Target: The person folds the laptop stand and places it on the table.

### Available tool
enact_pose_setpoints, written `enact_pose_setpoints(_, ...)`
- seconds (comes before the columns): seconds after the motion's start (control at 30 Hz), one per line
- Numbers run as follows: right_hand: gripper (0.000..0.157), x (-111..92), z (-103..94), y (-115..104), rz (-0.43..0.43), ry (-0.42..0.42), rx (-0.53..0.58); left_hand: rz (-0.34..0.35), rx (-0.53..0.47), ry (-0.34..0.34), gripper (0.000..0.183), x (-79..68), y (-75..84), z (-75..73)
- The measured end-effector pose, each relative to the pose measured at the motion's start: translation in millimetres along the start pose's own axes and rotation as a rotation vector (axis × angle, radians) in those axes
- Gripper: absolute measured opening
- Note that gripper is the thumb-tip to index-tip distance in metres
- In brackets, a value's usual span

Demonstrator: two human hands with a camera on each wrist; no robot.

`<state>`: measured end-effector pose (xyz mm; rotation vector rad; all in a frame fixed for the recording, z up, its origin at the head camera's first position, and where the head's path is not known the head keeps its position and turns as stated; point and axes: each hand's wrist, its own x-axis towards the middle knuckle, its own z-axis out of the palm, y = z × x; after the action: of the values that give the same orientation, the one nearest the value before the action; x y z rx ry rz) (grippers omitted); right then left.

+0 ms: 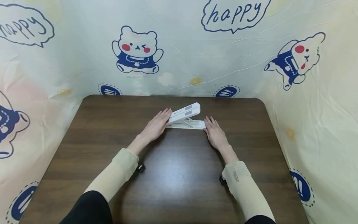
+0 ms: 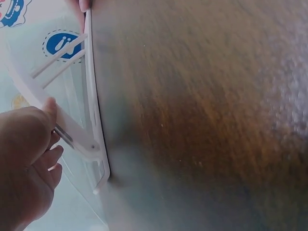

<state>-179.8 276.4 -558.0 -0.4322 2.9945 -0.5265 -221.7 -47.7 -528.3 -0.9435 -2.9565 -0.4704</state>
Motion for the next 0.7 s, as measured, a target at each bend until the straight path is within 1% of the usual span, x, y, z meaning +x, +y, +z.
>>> enact_pose_setpoints(0.1, 0.056, -0.1, 4.6, 1.1, -0.005, 0.009, 0.001, 0.008, -0.016, 0.01, 0.063, 0.4, 0.7, -0.7)
enact_pose_setpoints(0.13, 0.057, 0.3, 5.0, 1.9, -0.005, 0.01, 0.003, 0.018, -0.009, 0.021, 0.063, 3.6, -5.3, 6.2)
enact_pose_setpoints(0.27, 0.059, 2.3, 5.2, 5.0, 0.002, 0.011, 0.001, 0.018, -0.038, 0.008, 0.066, 11.2, 2.9, 3.7)
enact_pose_setpoints(0.33, 0.059, 2.4, 4.6, 5.2, 0.006, 0.005, 0.004, 0.02, -0.027, -0.002, 0.069, 15.7, 6.5, 2.8)
enact_pose_setpoints(0.37, 0.059, 2.3, 4.9, 5.1, 0.007, 0.003, 0.003, 0.008, -0.034, -0.019, 0.068, 15.2, 15.1, -5.2)
enact_pose_setpoints(0.5, 0.059, 0.4, 5.4, 1.5, 0.012, 0.002, 0.008, -0.001, 0.018, -0.033, 0.07, 19.5, 17.7, -6.0)
enact_pose_setpoints(0.7, 0.058, -5.2, 8.1, -7.5, 0.013, 0.031, -0.011, -0.002, 0.018, -0.025, 0.068, 19.4, 17.8, -6.3)
